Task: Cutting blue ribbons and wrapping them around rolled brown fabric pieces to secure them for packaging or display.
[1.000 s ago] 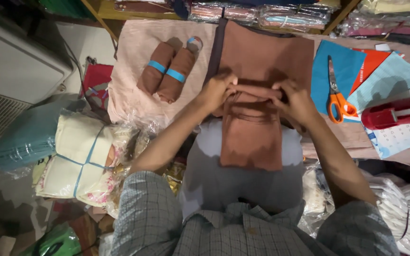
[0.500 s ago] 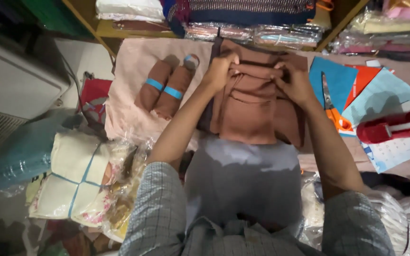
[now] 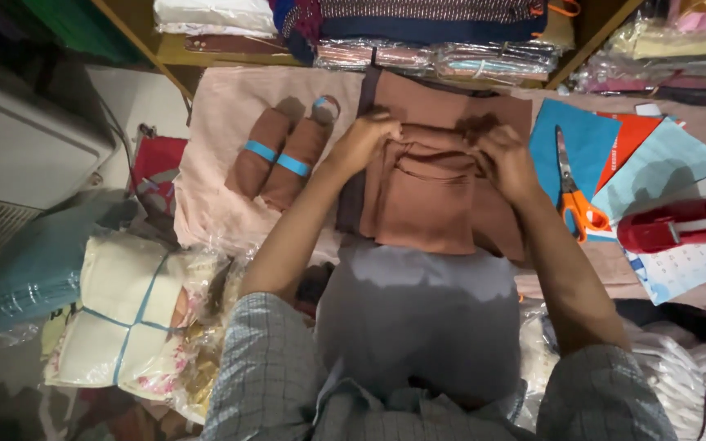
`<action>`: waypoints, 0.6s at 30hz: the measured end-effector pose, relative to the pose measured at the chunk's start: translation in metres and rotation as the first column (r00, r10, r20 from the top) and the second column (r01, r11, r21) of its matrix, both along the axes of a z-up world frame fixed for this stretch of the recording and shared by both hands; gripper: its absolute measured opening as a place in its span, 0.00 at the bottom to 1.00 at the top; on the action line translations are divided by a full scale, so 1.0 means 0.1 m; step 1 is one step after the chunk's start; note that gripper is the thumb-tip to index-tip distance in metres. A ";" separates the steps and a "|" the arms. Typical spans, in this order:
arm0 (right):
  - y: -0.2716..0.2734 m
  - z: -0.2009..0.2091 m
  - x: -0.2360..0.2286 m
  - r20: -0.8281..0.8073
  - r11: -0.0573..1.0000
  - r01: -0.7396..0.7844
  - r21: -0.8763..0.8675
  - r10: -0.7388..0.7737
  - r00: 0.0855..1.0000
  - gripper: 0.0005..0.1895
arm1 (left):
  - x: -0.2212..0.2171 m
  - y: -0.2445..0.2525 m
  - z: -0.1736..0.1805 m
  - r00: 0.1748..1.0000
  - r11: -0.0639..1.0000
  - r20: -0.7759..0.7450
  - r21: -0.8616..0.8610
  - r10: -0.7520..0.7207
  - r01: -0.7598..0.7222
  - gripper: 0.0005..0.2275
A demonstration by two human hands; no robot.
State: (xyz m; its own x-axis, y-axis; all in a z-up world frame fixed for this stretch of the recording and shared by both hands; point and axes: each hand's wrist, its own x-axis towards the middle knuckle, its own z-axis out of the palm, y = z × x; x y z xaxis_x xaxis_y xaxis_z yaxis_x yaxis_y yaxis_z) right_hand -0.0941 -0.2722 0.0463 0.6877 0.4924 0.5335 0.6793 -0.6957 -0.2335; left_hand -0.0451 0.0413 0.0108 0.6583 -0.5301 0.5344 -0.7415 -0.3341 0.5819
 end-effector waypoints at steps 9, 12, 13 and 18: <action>-0.04 -0.12 -0.10 -0.184 0.988 0.064 0.144 -0.036 0.982 0.14 | -0.43 -0.17 0.27 0.956 0.960 -0.101 0.074 0.276 -0.269 0.10; 0.05 -0.10 -0.05 -0.290 0.971 0.175 0.166 -0.121 0.949 0.13 | -0.16 -0.29 -0.08 0.894 0.878 -0.049 0.221 0.445 -0.425 0.11; 0.06 -0.14 -0.02 -0.292 0.971 0.174 0.163 -0.121 0.949 0.13 | -0.07 -0.29 -0.19 0.894 0.878 -0.053 0.220 0.446 -0.425 0.11; 0.05 -0.23 0.09 -0.355 0.970 0.194 0.145 -0.132 0.925 0.18 | 0.08 -0.20 -0.26 0.939 0.905 0.039 0.256 0.341 -0.339 0.14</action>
